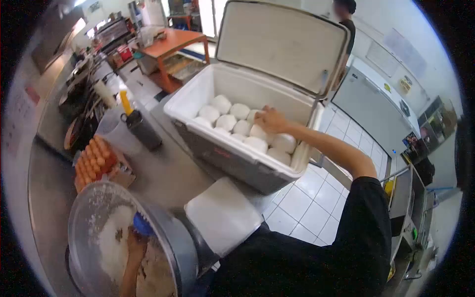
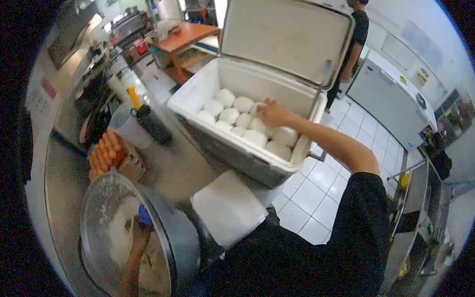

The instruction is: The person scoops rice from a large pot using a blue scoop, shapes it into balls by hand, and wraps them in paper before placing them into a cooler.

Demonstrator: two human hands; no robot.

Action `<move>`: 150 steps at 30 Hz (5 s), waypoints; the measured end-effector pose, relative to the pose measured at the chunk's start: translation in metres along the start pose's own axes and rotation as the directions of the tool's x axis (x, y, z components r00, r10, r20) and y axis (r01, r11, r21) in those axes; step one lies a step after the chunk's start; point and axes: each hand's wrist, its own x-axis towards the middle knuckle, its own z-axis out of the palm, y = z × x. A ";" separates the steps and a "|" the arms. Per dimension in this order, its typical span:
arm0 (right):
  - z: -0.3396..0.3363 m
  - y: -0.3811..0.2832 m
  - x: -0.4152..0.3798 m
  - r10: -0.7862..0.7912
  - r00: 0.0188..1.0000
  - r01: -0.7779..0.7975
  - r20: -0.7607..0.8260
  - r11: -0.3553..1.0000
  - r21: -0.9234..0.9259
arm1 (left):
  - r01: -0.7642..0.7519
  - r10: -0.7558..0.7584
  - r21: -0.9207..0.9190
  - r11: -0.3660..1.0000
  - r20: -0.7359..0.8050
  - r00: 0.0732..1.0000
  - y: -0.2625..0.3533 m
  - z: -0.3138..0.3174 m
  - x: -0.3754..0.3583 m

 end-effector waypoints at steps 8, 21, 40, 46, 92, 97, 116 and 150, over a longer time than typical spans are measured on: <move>-0.029 0.014 -0.011 -0.427 0.896 0.410 -0.120 0.901 -0.143 | -0.099 0.098 -0.019 0.995 -0.026 0.995 0.078 0.014 -0.011; -0.015 0.024 -0.168 0.061 0.860 0.118 -0.507 0.942 0.313 | 0.088 0.069 0.442 0.893 -0.328 0.942 0.011 -0.087 0.027; -0.019 0.009 -0.164 0.127 0.878 0.056 -0.461 0.931 0.362 | 0.560 -0.458 -0.089 0.824 0.477 0.750 0.062 0.006 -0.096; -0.027 -0.003 -0.170 0.074 0.866 0.091 -0.495 0.949 0.302 | 0.521 -0.535 0.157 0.839 0.063 0.842 0.021 -0.055 -0.106; 0.058 -0.115 -0.237 -0.293 0.672 0.725 -0.680 0.447 0.523 | -0.065 0.011 -0.968 -0.243 -0.070 0.998 0.247 0.173 -0.093; 0.189 -0.085 -0.246 -0.641 0.768 0.502 0.007 0.609 0.615 | 0.042 0.051 -0.893 -0.449 0.021 0.999 0.121 0.333 -0.012; 0.265 -0.033 -0.270 -0.736 0.675 0.607 0.046 0.589 0.533 | 0.419 -0.269 0.348 0.838 -0.404 0.874 0.086 0.384 0.022; -0.008 -0.153 -0.275 -0.825 0.249 0.298 0.508 0.564 0.770 | 0.317 0.169 0.533 0.784 -0.675 0.718 0.213 -0.008 -0.232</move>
